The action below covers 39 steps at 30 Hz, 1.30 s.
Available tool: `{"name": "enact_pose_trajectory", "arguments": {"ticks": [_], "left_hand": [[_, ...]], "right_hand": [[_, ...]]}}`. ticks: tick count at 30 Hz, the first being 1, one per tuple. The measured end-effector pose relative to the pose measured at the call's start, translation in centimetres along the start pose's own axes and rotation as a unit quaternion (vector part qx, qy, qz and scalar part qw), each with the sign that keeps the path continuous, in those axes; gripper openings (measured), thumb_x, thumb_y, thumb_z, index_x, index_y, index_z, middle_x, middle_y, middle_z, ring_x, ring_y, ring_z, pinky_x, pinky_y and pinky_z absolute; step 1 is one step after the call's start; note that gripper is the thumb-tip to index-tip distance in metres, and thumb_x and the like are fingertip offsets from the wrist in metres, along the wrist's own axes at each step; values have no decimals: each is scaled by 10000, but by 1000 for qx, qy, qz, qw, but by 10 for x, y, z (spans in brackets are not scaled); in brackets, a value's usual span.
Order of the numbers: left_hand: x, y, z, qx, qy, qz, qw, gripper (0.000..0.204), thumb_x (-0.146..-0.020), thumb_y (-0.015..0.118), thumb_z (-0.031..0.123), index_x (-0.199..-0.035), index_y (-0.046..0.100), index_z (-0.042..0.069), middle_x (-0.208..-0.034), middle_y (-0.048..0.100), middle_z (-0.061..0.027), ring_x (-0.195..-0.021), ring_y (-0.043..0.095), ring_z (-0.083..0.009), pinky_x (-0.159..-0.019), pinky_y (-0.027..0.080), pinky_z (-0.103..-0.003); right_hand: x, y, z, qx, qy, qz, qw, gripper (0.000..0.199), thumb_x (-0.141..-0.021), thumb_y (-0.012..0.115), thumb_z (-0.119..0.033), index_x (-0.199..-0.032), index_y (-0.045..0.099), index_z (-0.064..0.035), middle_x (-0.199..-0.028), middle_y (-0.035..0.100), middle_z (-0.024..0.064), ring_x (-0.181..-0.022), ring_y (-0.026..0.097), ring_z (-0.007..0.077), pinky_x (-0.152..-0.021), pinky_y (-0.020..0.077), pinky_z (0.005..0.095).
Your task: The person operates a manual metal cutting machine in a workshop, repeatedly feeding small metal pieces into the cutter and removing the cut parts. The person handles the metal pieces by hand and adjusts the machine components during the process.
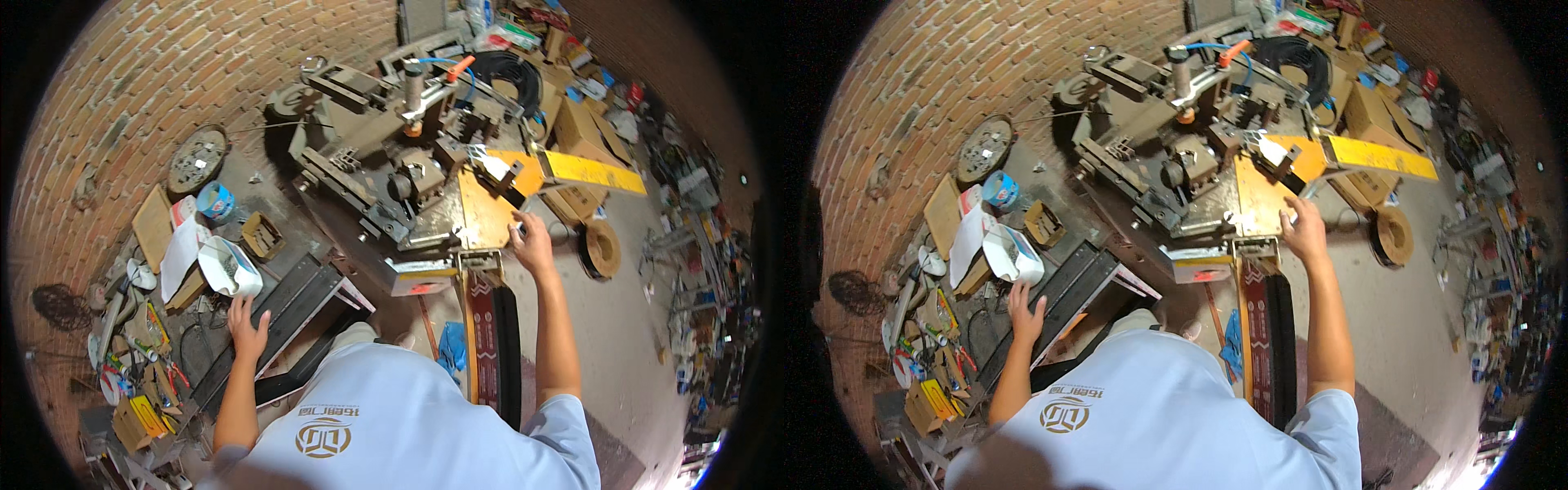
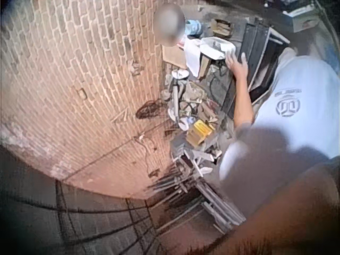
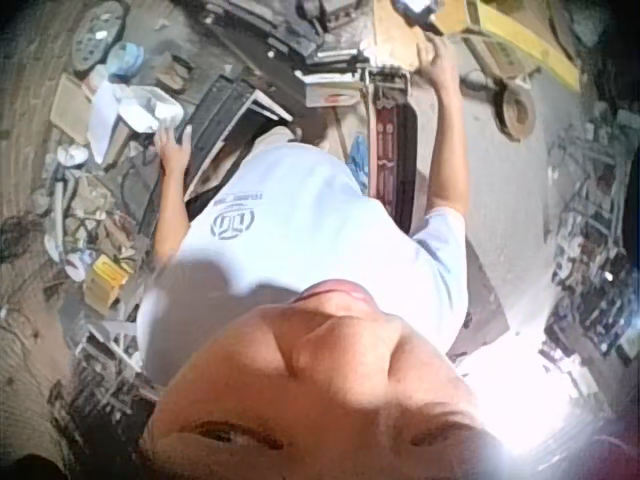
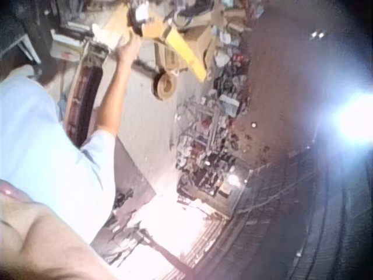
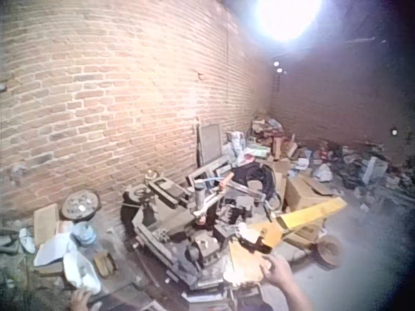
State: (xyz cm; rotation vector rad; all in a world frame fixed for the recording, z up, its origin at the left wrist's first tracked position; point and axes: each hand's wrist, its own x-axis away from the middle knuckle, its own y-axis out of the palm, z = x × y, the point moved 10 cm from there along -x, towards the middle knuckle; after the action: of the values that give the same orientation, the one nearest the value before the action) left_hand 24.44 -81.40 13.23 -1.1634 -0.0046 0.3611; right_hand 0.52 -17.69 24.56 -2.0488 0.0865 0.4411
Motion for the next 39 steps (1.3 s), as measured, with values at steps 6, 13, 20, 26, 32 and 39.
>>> {"name": "enact_pose_trajectory", "arguments": {"ticks": [6, 13, 20, 26, 32, 39], "left_hand": [[-104, -5, 58, 20, 82, 32, 996, 486, -983, 638, 316, -1387, 574, 54, -1484, 487, -194, -1398, 411, -402, -1162, 308, -498], [-219, 35, 89, 100, 63, 46, 992, 451, -1013, 602, 332, -1353, 602, 36, -1457, 511, -203, -1371, 453, -386, -1149, 342, -462], [-376, 73, 77, 173, 60, 119, 976, 414, -1012, 607, 329, -1323, 644, 59, -1416, 565, -179, -1315, 525, -343, -1114, 389, -411], [-558, 113, 13, 263, -39, 161, 950, 472, -1016, 573, 407, -1263, 659, 14, -1208, 691, -189, -1158, 638, -341, -1030, 462, -401], [-727, 193, -34, 230, -149, 68, 959, 564, -987, 530, 535, -1245, 674, 55, -1225, 687, -218, -1174, 636, -376, -1006, 473, -443], [-870, 236, 29, 145, -102, 16, 984, 759, -991, 375, 647, -1493, 472, 85, -1502, 485, -237, -1398, 448, -408, -1155, 334, -510]], "right_hand": [[-84, 40, 21, 59, -13, 4, 998, 434, -877, 733, -207, -1264, 619, -47, -1132, 630, 179, -1111, 581, 389, -960, 482, 456], [-148, 89, 36, 168, -49, -19, 984, 576, -838, 765, -308, -1312, 584, -37, -1298, 582, 158, -1230, 518, 355, -1059, 404, 461], [-202, 150, 68, 293, -95, -150, 939, 677, -828, 718, -499, -1303, 574, -39, -1250, 624, 162, -1241, 532, 336, -1117, 345, 458], [-206, 162, 86, 232, 54, -240, 941, 415, -822, 741, -337, -1050, 573, -32, -1035, 672, 219, -975, 636, 415, -852, 524, 491], [-208, 153, 70, 217, 116, -228, 942, 428, -781, 767, -295, -1058, 578, -31, -1003, 662, 203, -996, 633, 405, -877, 521, 481], [-183, 163, 117, 138, 154, -219, 953, 387, -724, 752, -229, -1002, 566, -35, -987, 651, 188, -956, 630, 398, -816, 526, 482]]}}
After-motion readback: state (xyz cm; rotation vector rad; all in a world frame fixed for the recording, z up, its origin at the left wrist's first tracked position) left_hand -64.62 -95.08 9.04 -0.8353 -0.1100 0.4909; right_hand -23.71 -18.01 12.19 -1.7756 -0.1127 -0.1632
